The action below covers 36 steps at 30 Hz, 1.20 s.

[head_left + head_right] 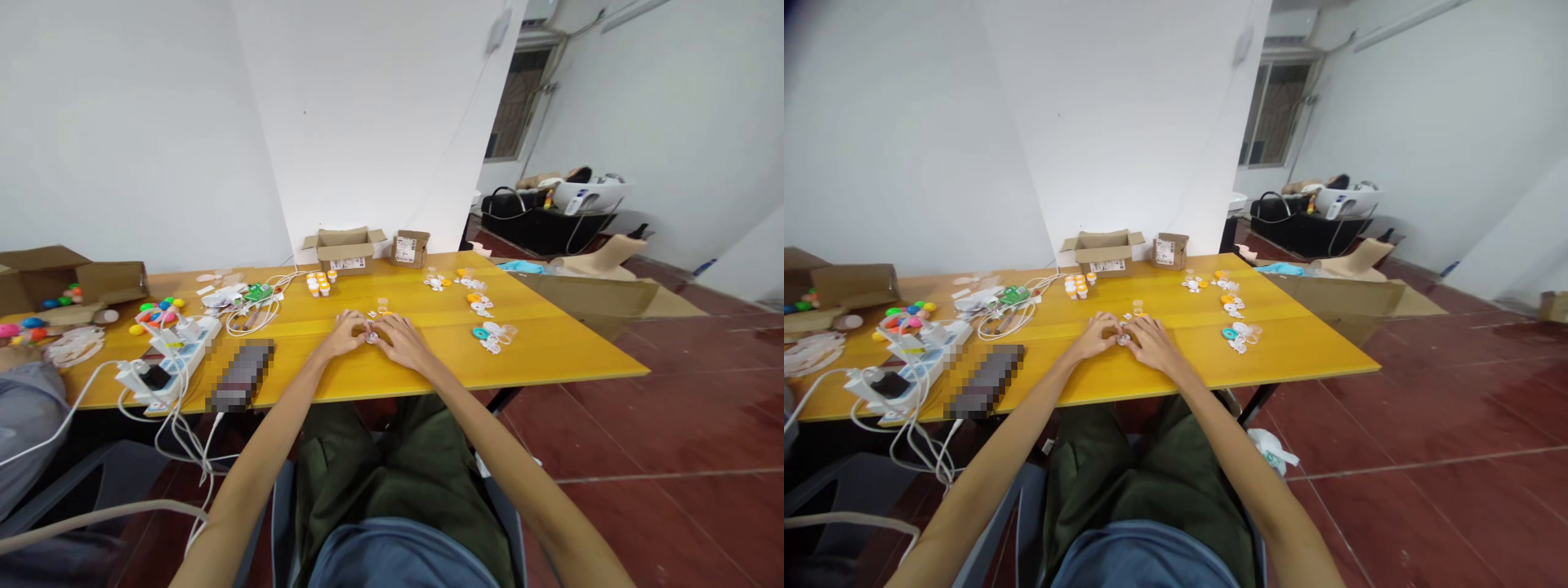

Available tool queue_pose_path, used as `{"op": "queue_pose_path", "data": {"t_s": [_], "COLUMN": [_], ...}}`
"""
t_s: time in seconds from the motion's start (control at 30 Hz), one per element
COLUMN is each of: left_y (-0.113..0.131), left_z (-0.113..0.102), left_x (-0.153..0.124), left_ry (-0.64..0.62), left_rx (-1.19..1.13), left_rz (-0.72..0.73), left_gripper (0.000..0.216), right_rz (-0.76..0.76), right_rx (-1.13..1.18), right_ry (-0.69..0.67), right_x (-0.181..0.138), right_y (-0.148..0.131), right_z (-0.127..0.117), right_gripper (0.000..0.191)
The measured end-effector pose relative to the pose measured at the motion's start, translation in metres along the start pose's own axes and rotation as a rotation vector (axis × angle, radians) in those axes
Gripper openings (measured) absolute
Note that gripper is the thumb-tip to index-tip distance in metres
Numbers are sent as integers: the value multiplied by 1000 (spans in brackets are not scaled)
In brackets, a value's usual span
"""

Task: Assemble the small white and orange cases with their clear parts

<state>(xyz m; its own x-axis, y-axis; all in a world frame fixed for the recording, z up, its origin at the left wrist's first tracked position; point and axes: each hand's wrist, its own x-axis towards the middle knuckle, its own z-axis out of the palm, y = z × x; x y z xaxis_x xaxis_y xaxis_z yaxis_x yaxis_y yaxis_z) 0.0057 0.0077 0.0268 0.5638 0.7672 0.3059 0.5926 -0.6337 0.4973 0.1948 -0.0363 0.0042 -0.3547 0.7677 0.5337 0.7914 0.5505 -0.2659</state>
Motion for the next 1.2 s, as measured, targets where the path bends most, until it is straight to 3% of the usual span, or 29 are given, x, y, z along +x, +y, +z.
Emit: {"op": "queue_pose_path", "data": {"t_s": [0.27,0.57,1.0,1.2], "left_y": [-2,-3,0,-1], "left_z": [-2,0,2,3], "left_x": [0,-6,-4,-3], "left_ry": [62,-63,-66,-62], "left_rx": [-9,40,76,72], "left_rz": [-21,40,65,68], "left_gripper": [21,28,16,16], "right_rz": [203,85,-11,35], "right_rx": [-22,-126,-277,-226], "right_ry": [174,13,-38,18], "right_x": [1,-1,1,2], "right_y": [17,27,17,17], "right_z": [-2,11,11,11], "right_gripper": [26,24,30,30]}}
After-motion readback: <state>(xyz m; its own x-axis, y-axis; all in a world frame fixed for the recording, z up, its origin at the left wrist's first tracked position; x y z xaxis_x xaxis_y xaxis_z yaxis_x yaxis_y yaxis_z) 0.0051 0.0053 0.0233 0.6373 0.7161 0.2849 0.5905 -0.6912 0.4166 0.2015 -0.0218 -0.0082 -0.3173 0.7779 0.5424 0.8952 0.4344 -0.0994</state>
